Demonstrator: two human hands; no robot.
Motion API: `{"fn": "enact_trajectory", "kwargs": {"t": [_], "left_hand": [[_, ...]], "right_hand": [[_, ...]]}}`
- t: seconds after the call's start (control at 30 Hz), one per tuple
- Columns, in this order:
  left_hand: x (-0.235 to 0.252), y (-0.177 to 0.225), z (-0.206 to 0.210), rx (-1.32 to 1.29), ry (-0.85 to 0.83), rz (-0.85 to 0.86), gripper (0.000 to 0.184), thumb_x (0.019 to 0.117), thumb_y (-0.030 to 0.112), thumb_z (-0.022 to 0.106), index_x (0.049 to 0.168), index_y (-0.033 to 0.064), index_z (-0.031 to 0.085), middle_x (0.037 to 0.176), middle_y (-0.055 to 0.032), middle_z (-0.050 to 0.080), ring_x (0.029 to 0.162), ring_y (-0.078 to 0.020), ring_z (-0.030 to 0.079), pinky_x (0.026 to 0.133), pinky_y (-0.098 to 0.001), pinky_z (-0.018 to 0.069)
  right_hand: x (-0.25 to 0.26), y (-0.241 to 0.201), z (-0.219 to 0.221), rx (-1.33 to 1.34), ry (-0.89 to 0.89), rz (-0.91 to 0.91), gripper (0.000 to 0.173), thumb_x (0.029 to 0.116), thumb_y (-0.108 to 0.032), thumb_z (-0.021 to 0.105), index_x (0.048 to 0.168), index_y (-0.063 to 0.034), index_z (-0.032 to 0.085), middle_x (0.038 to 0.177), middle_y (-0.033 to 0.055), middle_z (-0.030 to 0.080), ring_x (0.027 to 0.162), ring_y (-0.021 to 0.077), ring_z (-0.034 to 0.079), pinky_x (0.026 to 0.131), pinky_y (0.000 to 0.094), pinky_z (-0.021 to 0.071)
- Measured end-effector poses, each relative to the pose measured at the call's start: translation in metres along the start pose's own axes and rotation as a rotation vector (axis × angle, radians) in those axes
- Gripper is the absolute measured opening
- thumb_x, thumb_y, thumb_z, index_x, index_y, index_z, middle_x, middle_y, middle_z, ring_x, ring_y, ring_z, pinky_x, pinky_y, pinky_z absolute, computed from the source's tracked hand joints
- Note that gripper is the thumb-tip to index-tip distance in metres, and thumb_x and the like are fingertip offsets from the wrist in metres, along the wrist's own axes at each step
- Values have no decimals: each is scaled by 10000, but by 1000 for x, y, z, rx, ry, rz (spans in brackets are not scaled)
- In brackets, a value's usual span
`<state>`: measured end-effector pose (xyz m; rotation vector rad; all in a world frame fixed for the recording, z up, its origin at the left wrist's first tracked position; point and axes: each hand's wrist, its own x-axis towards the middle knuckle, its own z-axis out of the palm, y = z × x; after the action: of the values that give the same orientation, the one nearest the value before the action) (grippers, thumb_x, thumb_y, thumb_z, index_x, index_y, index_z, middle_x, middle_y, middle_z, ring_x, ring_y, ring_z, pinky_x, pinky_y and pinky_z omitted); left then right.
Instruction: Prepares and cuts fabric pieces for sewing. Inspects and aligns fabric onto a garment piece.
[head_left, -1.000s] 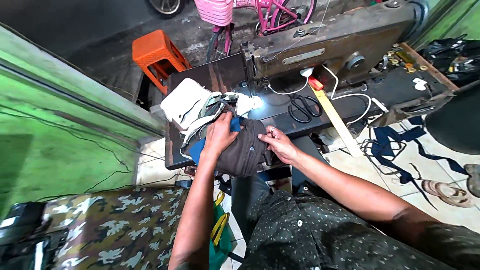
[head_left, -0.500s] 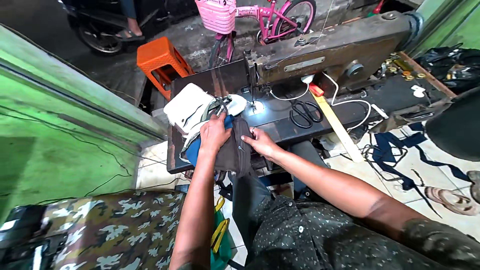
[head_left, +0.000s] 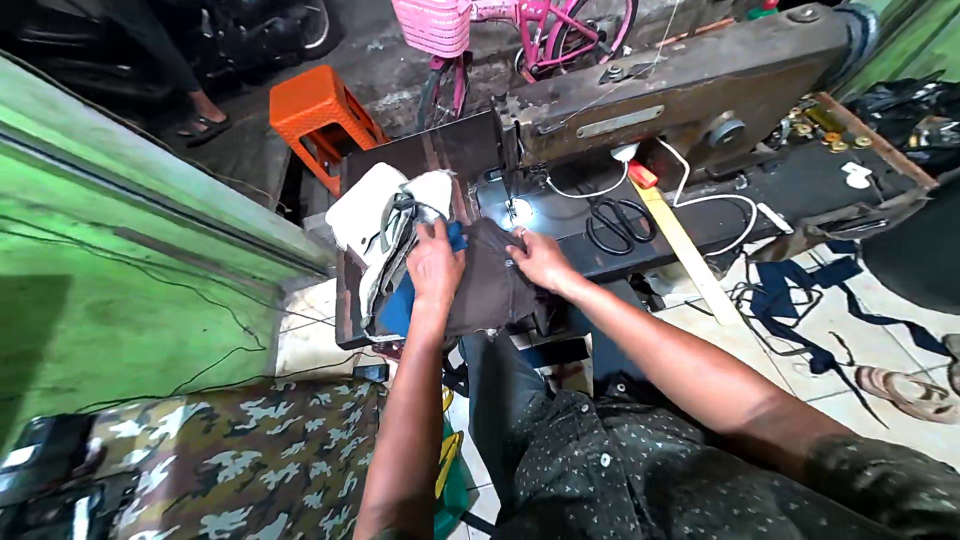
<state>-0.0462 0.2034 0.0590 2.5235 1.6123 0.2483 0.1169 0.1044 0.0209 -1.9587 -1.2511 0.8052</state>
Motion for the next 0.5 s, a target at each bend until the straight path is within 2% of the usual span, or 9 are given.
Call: {"fn": "enact_trajectory", "kwargs": {"t": [0.07,0.1,0.2,0.23,0.3,0.37,0.43,0.5], "left_hand": [[6,17,3,51,-42,76,548,949,353,702,1402,66,588,1428,-290,518,931,-469,695,774,-631,568],[9,24,5,84,-59,85,553,942,372,706,1391,72,591,1454,-291,484,926,-461,694,766,-610,574],[11,37,7,111,-13,46,622,880,399,776,1376,66,600,1504,-299,410,964,-459,677,750,-569,586],[9,36,7,97,45,51,638,854,384,806,1357,48,605,1500,-302,410,969,-457,676,730,-562,588],[-4,32,5,64,155,112,589,826,312,842,1290,20,623,1485,-286,427,974,-447,674,693,-552,588],[-24,28,-2,25,217,262,447,805,132,822,1204,24,655,1400,-254,506,919,-427,676,642,-558,582],[-40,26,-12,-3,132,428,357,787,11,777,1133,61,706,1286,-189,614,875,-388,695,638,-566,585],[-40,26,-7,-1,-22,530,342,792,-10,752,1113,109,756,1263,-102,675,897,-335,713,672,-568,590]], "right_hand": [[-8,13,-8,2,36,11,300,1041,-221,589,1265,-26,627,1001,228,710,958,399,702,856,607,544],[-13,18,-9,5,65,15,290,1034,-228,612,1247,-33,622,939,221,699,866,393,699,767,599,550],[-24,23,-13,-108,86,-15,364,1029,-289,632,1323,-82,572,822,158,698,662,321,712,606,529,609],[-28,22,-15,-181,108,-45,388,1022,-280,643,1348,-85,567,847,163,707,710,342,713,644,546,597],[-31,24,-18,-312,158,-105,438,1007,-268,657,1395,-90,561,997,189,706,858,395,709,735,590,576],[-32,28,-21,-359,172,-170,445,1010,-261,648,1419,-100,574,1143,209,670,902,398,703,752,580,585],[-34,33,-19,-369,205,-289,376,1012,-251,640,1359,-107,647,1181,193,660,932,354,706,763,529,601],[-37,39,-14,-356,218,-445,305,1005,-249,644,1262,-101,714,1173,166,676,1030,323,692,837,481,601]]}}
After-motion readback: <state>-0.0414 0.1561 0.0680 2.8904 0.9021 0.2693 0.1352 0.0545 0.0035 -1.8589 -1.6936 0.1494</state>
